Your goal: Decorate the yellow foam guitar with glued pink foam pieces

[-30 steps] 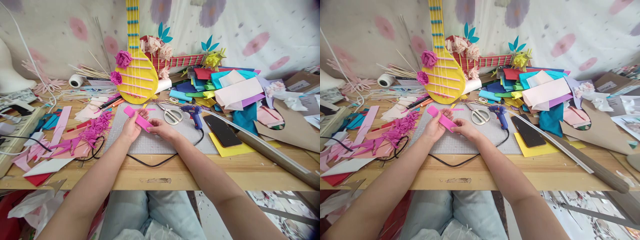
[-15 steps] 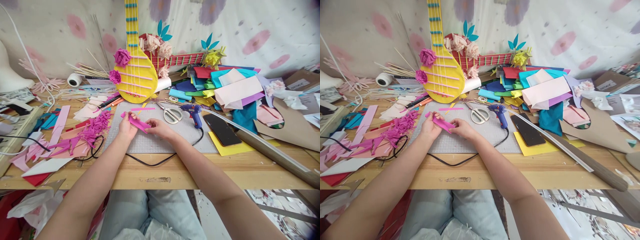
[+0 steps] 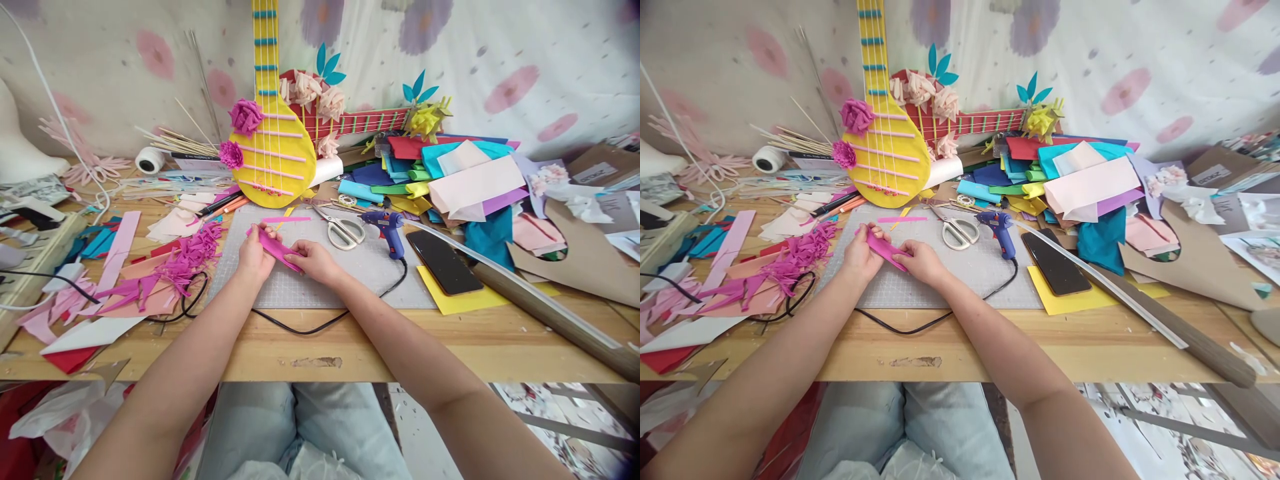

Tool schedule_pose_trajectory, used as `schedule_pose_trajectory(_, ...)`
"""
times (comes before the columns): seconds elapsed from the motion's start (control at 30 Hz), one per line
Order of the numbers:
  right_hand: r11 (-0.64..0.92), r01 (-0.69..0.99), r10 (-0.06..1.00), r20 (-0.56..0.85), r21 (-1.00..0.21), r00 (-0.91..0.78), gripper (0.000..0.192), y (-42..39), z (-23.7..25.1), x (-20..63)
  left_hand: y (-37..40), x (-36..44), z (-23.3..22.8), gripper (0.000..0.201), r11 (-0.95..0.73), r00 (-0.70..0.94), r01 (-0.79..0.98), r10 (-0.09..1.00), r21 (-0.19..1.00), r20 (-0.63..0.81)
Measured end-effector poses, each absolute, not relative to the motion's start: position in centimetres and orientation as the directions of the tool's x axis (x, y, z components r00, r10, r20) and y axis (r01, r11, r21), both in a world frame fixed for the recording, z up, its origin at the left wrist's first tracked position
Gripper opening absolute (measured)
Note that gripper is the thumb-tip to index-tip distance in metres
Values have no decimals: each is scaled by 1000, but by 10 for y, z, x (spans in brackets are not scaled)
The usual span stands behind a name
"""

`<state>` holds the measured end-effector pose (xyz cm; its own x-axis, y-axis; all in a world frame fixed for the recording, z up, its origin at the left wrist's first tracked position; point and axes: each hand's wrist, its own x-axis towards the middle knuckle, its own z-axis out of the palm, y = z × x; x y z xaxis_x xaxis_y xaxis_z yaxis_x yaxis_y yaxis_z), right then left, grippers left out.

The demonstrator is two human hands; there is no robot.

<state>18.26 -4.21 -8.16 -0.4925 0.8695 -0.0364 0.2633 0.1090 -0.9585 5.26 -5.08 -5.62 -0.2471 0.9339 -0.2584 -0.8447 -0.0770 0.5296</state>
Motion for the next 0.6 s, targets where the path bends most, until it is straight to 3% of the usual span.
schedule_pose_trajectory(0.37, -2, 227, 842, -124, -974, -526, 14, -43, -75, 176, -46, 46, -52, 37, -73, -228, -909, 911, 411, -342)
schedule_pose_trajectory(0.5, -31, 187, 848, -125, -982, -515, 16, -42, -76, 175, -42, 42, -55, 36, -118, -294, -880, 896, 460, -333)
schedule_pose_trajectory(0.6, -91, 123, 870, -139, -988, -473, 19, -41, -74, 181, -43, 38, -57, 36, -44, -230, -831, 935, 555, -270)
